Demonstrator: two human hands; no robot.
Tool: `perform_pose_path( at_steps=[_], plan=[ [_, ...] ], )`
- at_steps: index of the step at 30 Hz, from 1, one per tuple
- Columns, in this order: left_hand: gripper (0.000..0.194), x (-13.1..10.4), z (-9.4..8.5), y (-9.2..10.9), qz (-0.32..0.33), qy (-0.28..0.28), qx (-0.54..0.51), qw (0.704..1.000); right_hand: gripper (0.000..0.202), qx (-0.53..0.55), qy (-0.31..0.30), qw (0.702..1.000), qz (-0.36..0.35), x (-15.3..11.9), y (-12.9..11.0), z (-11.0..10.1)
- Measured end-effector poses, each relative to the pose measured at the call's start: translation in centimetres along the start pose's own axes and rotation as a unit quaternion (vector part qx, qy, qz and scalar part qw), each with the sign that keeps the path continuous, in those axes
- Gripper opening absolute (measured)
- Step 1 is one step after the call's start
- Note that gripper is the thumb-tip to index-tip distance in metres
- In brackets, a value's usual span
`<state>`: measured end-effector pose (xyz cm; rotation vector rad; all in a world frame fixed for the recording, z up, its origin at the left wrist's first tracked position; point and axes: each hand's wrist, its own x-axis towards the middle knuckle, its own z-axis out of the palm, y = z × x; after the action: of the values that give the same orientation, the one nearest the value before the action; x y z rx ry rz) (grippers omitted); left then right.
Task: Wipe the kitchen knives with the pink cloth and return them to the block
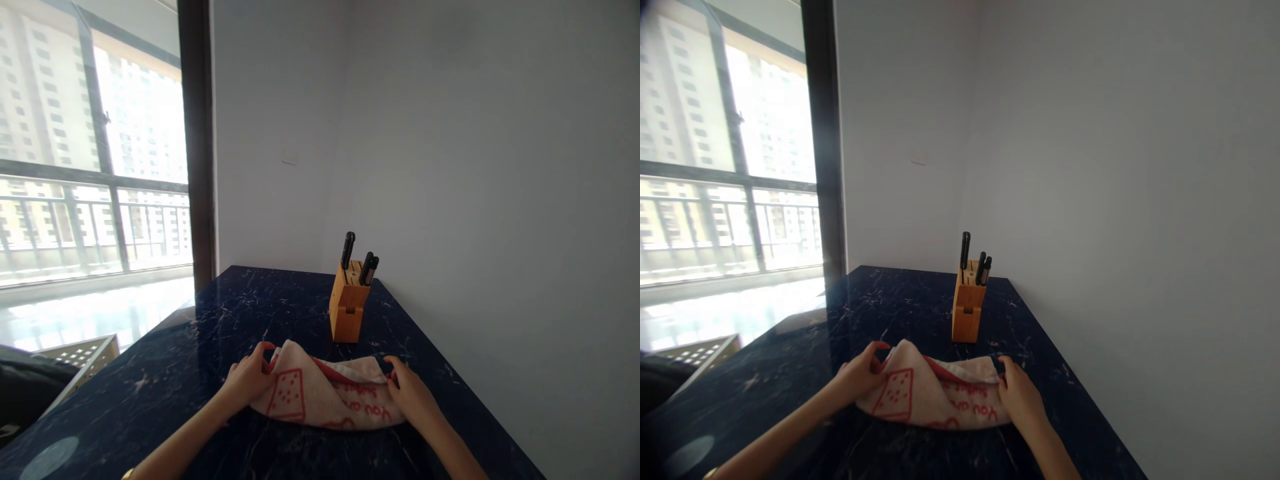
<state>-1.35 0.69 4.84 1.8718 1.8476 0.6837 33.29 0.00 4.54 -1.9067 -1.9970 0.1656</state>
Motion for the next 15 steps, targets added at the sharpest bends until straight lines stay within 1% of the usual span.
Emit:
perform_pose_path(
  at_steps=[2,4,6,9,12,15],
  plan=[
    [0.048,-0.2,-1.0,-0.5,-0.003,0.019,0.047,0.999,0.038,0.001,0.028,0.999,-0.016,-0.1,-0.5,0.5],
    [0.047,-0.3,-1.8,-0.9,-0.009,0.023,0.084,0.996,0.037,0.005,0.042,0.999,-0.027,-0.2,-0.8,0.9],
    [0.045,-0.3,-2.4,-1.1,-0.017,0.029,0.11,0.993,0.035,0.012,0.037,0.999,-0.025,-0.3,-0.9,1.1],
    [0.04,-0.2,-3.0,-1.0,-0.018,0.058,0.134,0.989,0.033,0.025,0.024,0.999,-0.018,-0.2,-0.9,1.2],
    [0.032,0.0,-3.3,-0.4,-0.003,0.079,0.141,0.987,0.035,0.04,0.005,0.999,-0.026,-0.1,-0.9,1.3],
    [0.025,0.1,-3.2,0.2,0.018,0.077,0.138,0.987,0.037,0.05,-0.002,0.998,-0.032,-0.1,-1.1,1.5]
  ],
)
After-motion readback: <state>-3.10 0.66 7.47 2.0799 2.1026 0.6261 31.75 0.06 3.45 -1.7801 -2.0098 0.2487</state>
